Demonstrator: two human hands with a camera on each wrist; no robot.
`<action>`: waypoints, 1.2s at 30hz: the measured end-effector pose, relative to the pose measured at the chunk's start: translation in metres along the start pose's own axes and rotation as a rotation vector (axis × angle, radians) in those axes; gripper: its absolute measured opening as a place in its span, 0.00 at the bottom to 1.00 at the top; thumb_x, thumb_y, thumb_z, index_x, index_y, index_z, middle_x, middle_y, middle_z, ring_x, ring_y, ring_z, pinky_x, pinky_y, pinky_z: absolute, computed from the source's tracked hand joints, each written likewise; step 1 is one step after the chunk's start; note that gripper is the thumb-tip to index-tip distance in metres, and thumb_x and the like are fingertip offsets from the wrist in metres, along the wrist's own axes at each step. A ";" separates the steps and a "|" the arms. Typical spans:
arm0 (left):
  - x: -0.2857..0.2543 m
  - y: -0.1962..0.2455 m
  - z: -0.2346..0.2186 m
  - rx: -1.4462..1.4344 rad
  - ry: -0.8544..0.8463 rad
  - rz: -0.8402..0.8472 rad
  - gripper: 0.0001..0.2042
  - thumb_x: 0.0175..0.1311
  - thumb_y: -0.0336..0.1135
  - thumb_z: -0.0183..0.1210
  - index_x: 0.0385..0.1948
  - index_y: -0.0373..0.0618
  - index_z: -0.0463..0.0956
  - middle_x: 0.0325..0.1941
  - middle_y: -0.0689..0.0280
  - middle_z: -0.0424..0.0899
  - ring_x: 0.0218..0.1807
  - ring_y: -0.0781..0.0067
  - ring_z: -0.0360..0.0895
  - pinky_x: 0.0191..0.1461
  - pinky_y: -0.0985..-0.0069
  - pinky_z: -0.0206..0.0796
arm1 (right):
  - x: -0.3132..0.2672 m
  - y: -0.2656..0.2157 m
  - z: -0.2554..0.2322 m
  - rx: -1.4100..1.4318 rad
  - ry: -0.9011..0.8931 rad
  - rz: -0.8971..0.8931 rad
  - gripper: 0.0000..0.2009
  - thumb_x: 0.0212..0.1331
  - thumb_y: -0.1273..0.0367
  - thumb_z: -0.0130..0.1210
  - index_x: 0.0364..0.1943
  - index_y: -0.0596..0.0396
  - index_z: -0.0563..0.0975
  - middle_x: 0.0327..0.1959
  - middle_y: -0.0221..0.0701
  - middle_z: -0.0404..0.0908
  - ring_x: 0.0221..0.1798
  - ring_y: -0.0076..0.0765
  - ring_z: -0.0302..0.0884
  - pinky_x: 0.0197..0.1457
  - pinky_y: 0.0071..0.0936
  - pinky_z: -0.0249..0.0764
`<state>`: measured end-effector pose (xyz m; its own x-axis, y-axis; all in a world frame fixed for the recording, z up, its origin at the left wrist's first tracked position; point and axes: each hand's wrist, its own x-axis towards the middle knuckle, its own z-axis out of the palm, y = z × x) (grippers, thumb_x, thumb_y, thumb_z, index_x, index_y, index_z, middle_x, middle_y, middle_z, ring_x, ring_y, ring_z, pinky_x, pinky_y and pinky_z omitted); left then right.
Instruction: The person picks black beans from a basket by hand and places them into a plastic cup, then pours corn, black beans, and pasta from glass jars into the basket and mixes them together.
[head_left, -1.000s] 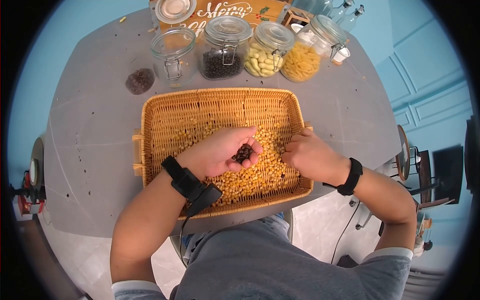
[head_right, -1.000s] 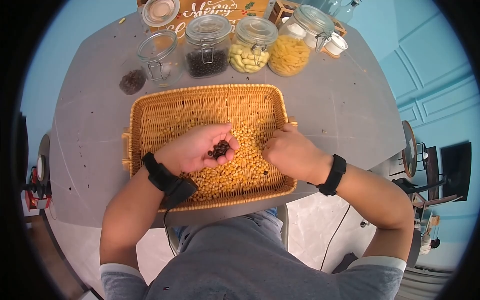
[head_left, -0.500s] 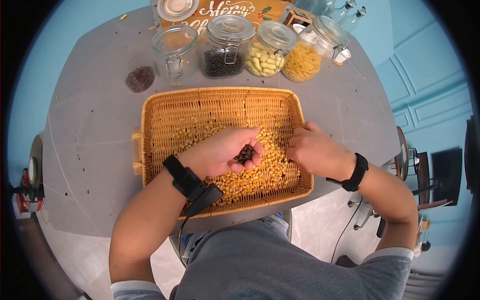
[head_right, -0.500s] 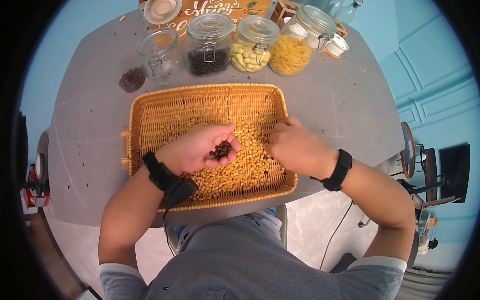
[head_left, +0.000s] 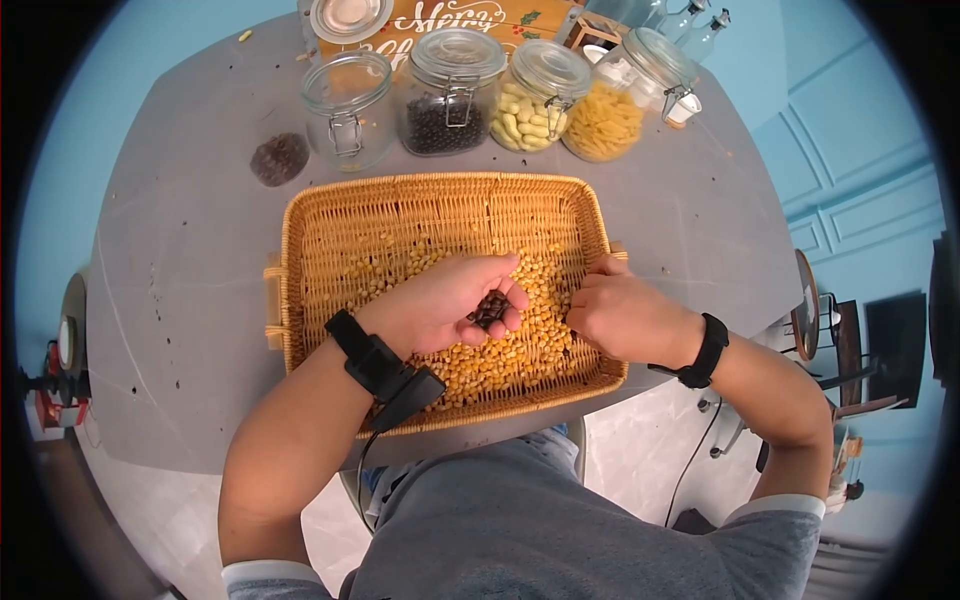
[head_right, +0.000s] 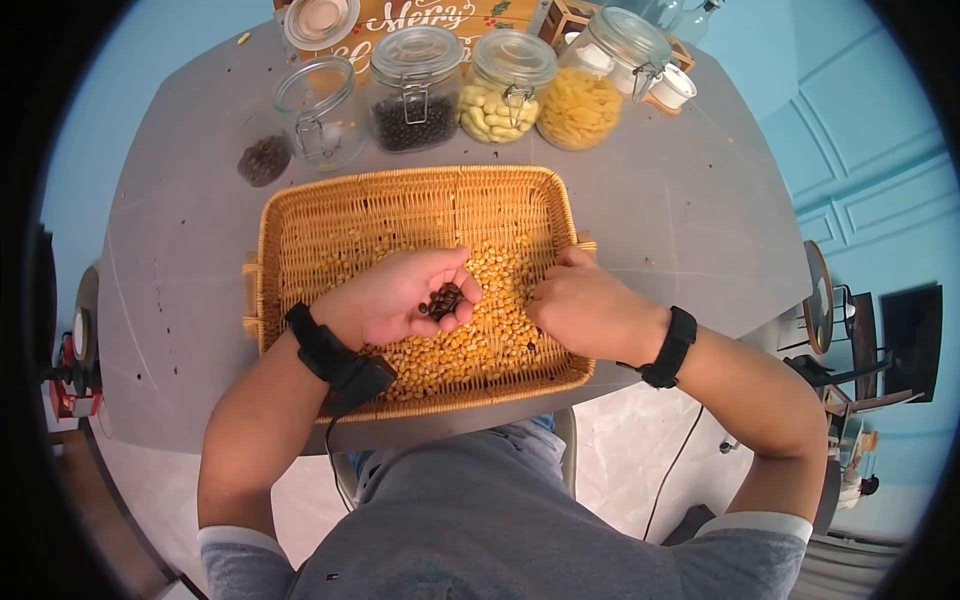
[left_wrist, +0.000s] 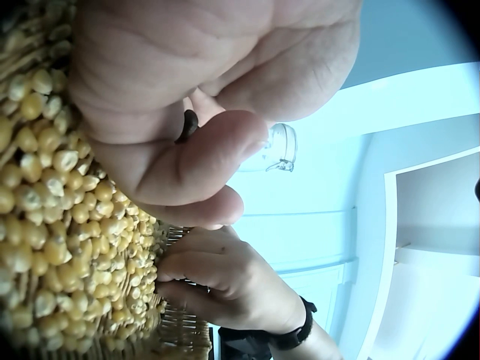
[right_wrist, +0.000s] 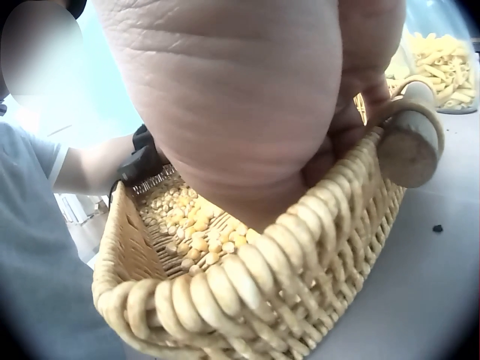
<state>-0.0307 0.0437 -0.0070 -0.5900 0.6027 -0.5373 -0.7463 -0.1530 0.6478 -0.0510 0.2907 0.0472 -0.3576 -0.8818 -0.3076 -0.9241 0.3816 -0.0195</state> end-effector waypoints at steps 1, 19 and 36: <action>0.001 0.000 0.000 -0.005 -0.007 -0.005 0.23 0.77 0.51 0.40 0.37 0.40 0.75 0.29 0.64 0.78 0.26 0.77 0.72 0.21 0.84 0.57 | 0.000 0.001 0.001 0.012 0.014 -0.014 0.03 0.46 0.69 0.59 0.22 0.50 0.81 0.25 0.26 0.79 0.38 0.33 0.77 0.56 0.32 0.64; 0.004 -0.004 0.001 0.014 -0.042 -0.002 0.24 0.77 0.53 0.39 0.38 0.40 0.74 0.29 0.64 0.79 0.27 0.77 0.73 0.23 0.85 0.58 | 0.026 -0.011 -0.043 0.484 0.305 -0.020 0.04 0.50 0.72 0.58 0.25 0.59 0.78 0.27 0.42 0.78 0.37 0.52 0.77 0.41 0.43 0.73; 0.001 -0.003 -0.003 -0.020 -0.065 -0.023 0.23 0.76 0.53 0.40 0.38 0.40 0.74 0.29 0.64 0.78 0.26 0.77 0.72 0.21 0.85 0.56 | -0.006 -0.011 0.002 -0.161 0.084 0.134 0.04 0.46 0.71 0.57 0.23 0.50 0.83 0.30 0.28 0.78 0.44 0.38 0.73 0.57 0.35 0.65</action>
<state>-0.0300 0.0423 -0.0109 -0.5515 0.6557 -0.5156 -0.7660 -0.1534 0.6243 -0.0388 0.2921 0.0476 -0.4827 -0.8486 -0.2167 -0.8746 0.4539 0.1706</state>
